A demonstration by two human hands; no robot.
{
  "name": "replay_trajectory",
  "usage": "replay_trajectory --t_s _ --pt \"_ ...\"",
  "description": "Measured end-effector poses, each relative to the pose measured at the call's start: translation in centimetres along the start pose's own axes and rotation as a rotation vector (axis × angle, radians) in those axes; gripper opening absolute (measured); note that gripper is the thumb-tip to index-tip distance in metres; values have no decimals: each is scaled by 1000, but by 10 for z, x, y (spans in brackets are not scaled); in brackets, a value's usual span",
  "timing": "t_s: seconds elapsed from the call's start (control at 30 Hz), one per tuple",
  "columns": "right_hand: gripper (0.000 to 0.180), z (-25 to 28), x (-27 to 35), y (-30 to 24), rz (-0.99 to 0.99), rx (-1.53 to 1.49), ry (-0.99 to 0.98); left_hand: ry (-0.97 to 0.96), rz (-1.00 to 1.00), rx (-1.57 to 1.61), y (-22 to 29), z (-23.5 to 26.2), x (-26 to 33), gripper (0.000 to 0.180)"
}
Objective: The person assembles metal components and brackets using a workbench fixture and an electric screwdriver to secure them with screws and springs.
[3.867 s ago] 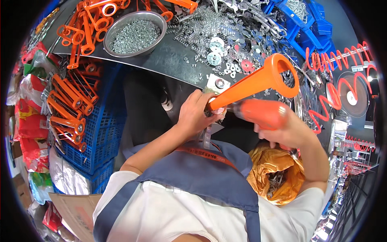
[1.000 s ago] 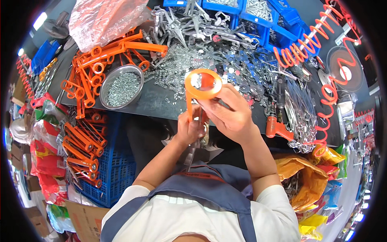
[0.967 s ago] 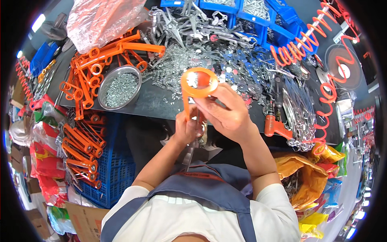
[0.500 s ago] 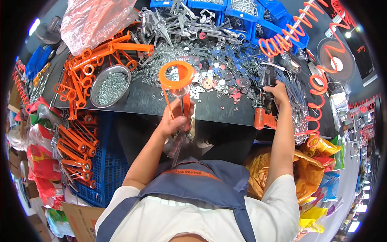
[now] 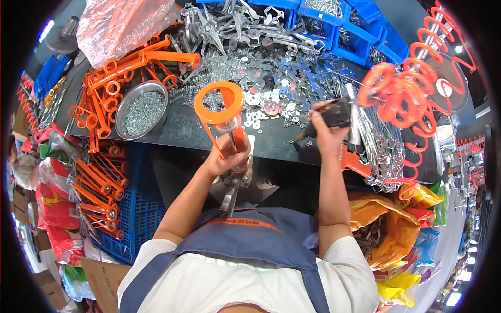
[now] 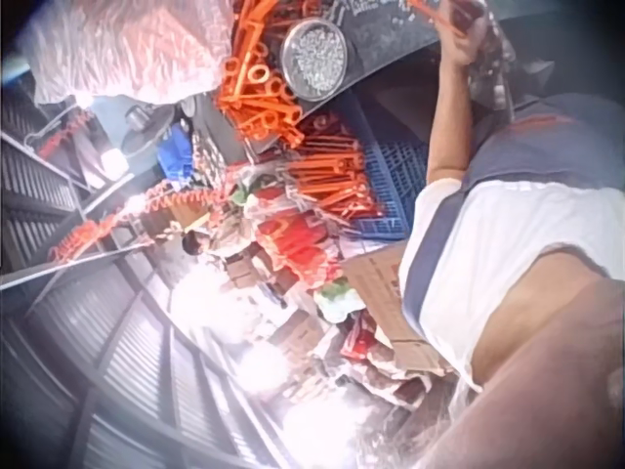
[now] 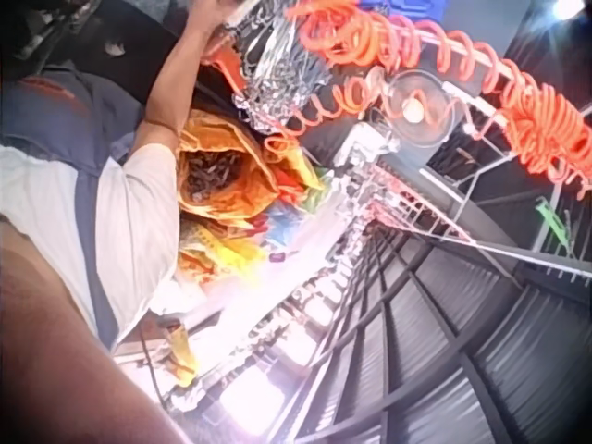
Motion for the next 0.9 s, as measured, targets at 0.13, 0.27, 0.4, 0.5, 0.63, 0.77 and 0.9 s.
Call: replay_trajectory --t_s 0.13,0.27,0.4,0.5,0.63,0.77,0.9 --pt "30 -4 10 20 9 50 -5 -19 -5 -17 0 0 -1 25" --pt "30 -23 23 8 104 164 -119 63 -21 -93 9 0 -4 33" --pt "28 -32 24 14 180 366 -293 -11 51 -32 3 1 -2 29" --pt "19 -50 6 -20 101 76 -158 12 72 31 -3 2 0 26" --pt "16 -95 -24 -156 318 -357 -167 18 -52 -32 8 -5 -3 22" --pt "15 -153 -39 -230 180 -653 -340 20 -165 -98 13 -2 -3 21" --pt "17 -213 -12 -231 280 -322 -486 -6 -26 -62 1 -1 -3 19"
Point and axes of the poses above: each hand's wrist, its own x-axis away from the middle knuckle, its own z-axis out of the back of the hand, y = z × x, the point moved 9 cm from there along -x, towards the middle knuckle, and after that the axes turned 9 degrees about y, right-handed, at the moved point
